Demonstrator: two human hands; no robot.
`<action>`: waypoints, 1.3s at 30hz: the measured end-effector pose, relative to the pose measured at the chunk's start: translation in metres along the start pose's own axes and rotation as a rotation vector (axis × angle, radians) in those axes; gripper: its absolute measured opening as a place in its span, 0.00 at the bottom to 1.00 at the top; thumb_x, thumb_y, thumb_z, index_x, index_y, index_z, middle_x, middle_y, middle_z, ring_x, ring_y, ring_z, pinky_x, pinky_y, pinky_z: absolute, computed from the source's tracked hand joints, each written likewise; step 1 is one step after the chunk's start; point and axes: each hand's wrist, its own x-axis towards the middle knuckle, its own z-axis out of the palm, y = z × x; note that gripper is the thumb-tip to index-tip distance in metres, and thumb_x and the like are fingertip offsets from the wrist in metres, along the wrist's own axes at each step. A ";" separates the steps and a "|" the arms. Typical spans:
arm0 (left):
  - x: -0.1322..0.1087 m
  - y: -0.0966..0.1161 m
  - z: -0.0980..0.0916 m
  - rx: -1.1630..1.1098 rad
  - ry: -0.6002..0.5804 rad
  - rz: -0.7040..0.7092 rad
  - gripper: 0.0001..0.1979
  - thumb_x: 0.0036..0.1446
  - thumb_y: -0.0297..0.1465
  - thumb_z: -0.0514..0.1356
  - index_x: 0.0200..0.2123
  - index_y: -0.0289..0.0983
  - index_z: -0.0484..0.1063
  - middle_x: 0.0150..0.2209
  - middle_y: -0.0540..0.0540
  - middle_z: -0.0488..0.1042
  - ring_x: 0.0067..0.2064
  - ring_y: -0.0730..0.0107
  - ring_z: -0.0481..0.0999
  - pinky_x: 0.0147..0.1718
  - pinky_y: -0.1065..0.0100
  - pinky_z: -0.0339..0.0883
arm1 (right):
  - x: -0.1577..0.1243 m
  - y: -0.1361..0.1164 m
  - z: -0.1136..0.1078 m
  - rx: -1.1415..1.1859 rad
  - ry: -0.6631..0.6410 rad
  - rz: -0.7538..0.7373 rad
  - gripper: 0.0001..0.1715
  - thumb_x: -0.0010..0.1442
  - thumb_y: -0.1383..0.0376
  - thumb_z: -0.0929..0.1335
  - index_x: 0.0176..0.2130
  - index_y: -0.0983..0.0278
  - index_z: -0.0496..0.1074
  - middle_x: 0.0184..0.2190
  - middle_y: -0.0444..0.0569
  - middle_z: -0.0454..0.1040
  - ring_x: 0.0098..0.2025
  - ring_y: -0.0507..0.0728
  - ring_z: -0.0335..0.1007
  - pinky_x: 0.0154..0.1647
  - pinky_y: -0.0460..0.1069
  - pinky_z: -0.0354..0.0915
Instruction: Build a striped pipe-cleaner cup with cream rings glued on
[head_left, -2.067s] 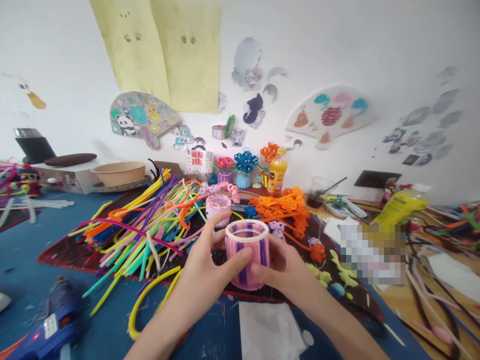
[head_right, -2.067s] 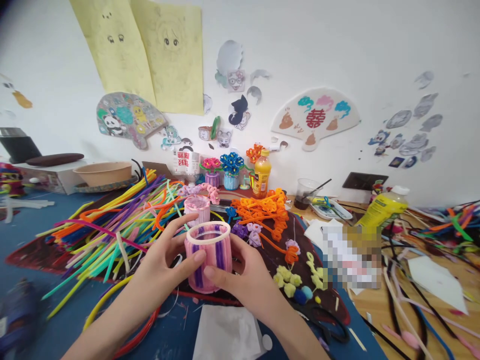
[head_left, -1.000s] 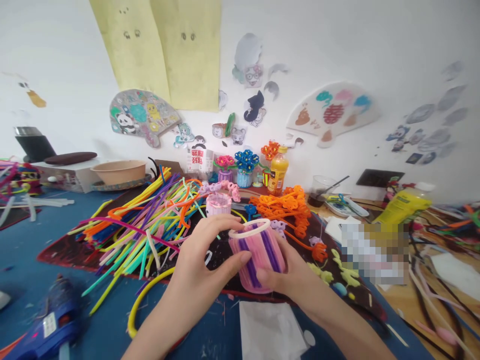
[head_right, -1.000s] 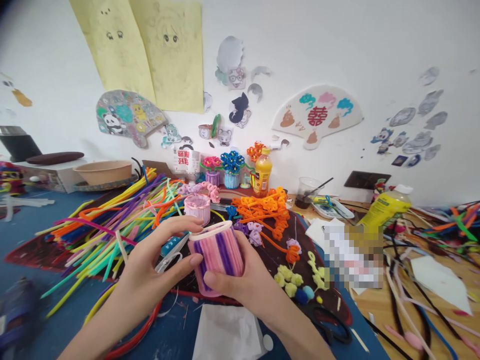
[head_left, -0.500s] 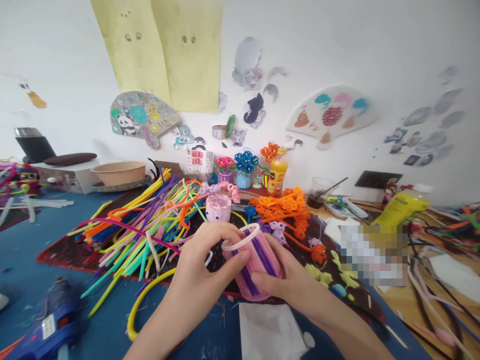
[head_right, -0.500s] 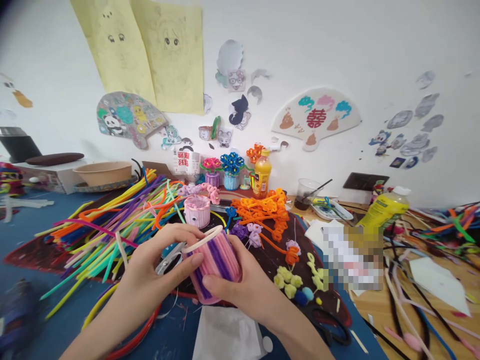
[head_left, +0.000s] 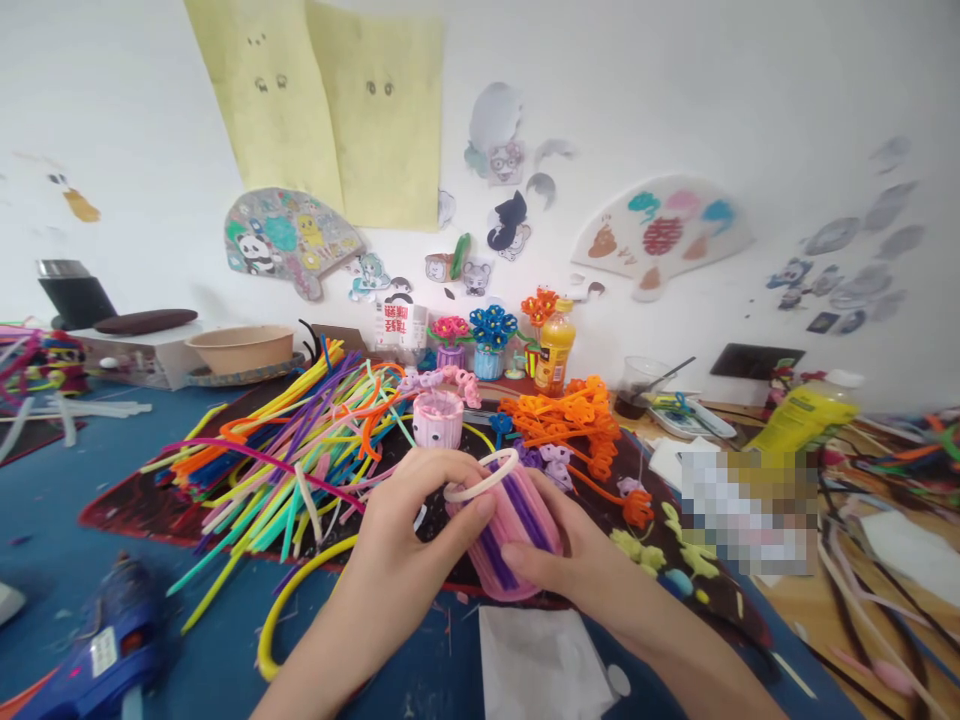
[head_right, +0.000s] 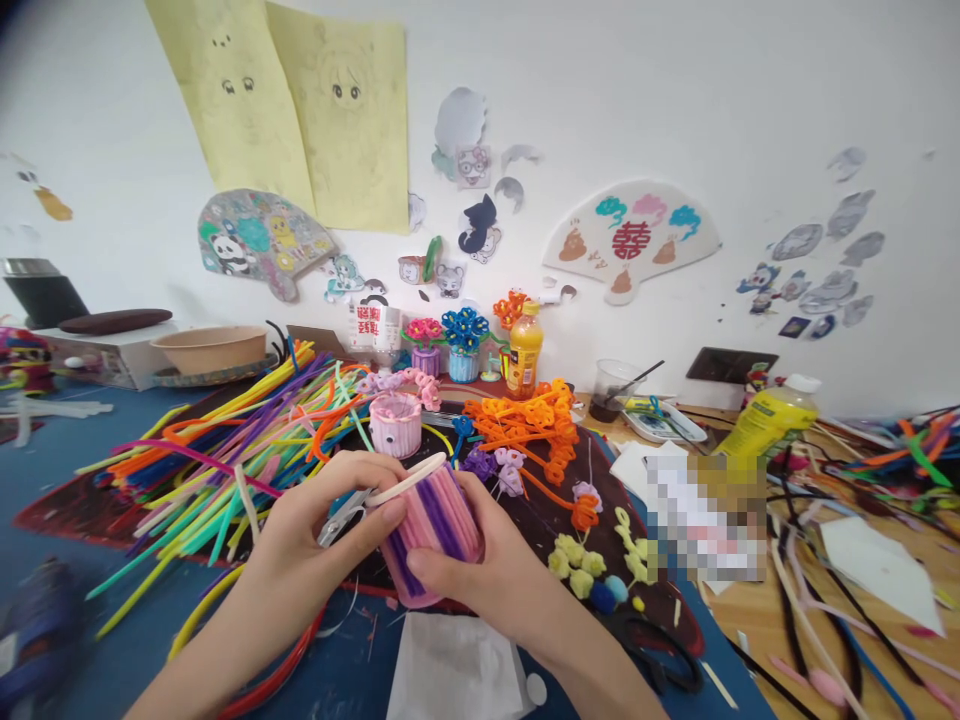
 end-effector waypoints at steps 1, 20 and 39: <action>0.000 0.000 0.000 -0.001 -0.001 -0.002 0.03 0.62 0.31 0.59 0.35 0.40 0.72 0.38 0.51 0.76 0.42 0.70 0.75 0.43 0.69 0.67 | 0.000 -0.001 0.000 0.005 0.004 0.002 0.37 0.50 0.56 0.78 0.55 0.57 0.65 0.47 0.47 0.74 0.51 0.59 0.71 0.49 0.52 0.69; 0.001 0.001 -0.003 0.079 0.038 0.167 0.07 0.62 0.27 0.59 0.37 0.42 0.77 0.37 0.48 0.80 0.39 0.65 0.76 0.39 0.65 0.71 | -0.002 -0.009 0.002 -0.051 0.031 -0.026 0.37 0.50 0.54 0.78 0.55 0.57 0.65 0.51 0.50 0.72 0.55 0.62 0.69 0.55 0.56 0.66; -0.001 -0.007 -0.012 0.121 -0.169 -0.078 0.24 0.57 0.38 0.63 0.56 0.44 0.67 0.57 0.43 0.73 0.57 0.56 0.73 0.55 0.56 0.68 | 0.002 -0.002 -0.002 -0.173 -0.076 -0.058 0.37 0.50 0.61 0.78 0.56 0.58 0.64 0.54 0.51 0.72 0.57 0.62 0.67 0.58 0.57 0.63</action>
